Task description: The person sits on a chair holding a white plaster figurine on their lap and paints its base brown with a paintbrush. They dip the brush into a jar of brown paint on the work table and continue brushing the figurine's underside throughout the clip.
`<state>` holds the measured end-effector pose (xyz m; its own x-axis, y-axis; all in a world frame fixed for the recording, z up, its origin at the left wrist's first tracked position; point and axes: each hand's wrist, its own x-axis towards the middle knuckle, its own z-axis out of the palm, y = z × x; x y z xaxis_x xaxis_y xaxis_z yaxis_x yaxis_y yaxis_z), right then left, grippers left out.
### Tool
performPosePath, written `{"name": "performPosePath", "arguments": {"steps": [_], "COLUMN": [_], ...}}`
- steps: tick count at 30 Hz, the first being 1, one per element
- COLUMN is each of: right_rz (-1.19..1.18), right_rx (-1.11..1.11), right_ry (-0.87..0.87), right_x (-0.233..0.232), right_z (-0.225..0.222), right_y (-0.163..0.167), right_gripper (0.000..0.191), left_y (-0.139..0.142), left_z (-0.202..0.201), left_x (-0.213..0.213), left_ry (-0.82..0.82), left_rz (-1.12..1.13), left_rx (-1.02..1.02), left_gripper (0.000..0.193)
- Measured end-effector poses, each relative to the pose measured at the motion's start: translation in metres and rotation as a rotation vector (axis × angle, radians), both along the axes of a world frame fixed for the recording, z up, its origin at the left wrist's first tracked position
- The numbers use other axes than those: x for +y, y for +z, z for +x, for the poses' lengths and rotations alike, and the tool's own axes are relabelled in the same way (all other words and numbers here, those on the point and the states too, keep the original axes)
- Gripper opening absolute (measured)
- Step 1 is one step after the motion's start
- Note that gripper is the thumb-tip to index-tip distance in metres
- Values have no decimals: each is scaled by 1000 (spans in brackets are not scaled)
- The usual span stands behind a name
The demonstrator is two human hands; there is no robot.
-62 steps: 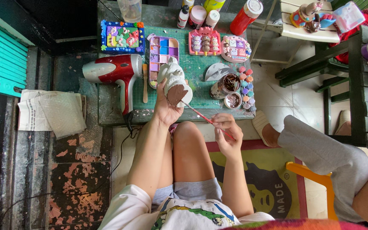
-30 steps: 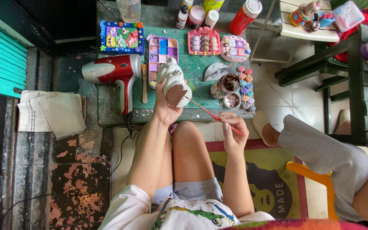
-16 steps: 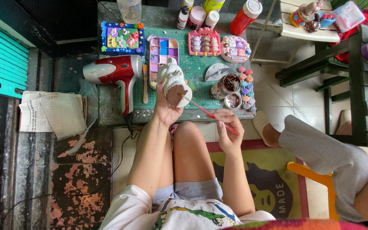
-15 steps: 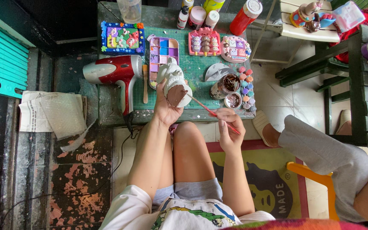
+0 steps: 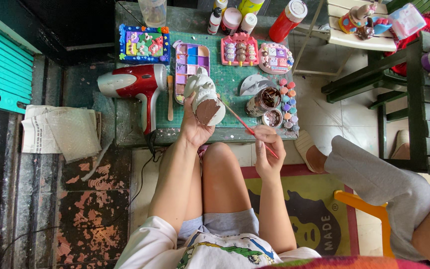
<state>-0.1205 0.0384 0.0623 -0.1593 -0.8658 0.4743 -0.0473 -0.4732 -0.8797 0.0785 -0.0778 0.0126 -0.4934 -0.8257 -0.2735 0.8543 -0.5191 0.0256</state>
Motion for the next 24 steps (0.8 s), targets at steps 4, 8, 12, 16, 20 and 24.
{"name": "performPosePath", "arguments": {"steps": [4,8,12,16,20,24], "right_rz": [3,19,-11,13,-8,-101], "right_rx": [66,-11,13,16,39,7], "right_ry": [62,90,25,48,8,-32], "right_x": [1,1,1,2,2,2], "right_z": [0,3,6,6,4,-6], "right_y": [3,3,3,3,2,4], "right_gripper": [4,5,6,6,5,6], "left_y": [4,9,13,13,10,9], "left_z": [0,1,1,2,3,3], "left_x": [1,1,3,3,3,2], "left_ry": [-3,0,9,13,13,10], "left_rz": [-21,43,-3,27,21,39], "left_rx": [29,-8,1,-12,10,-20], "left_gripper": [54,53,52,52,51,51]}}
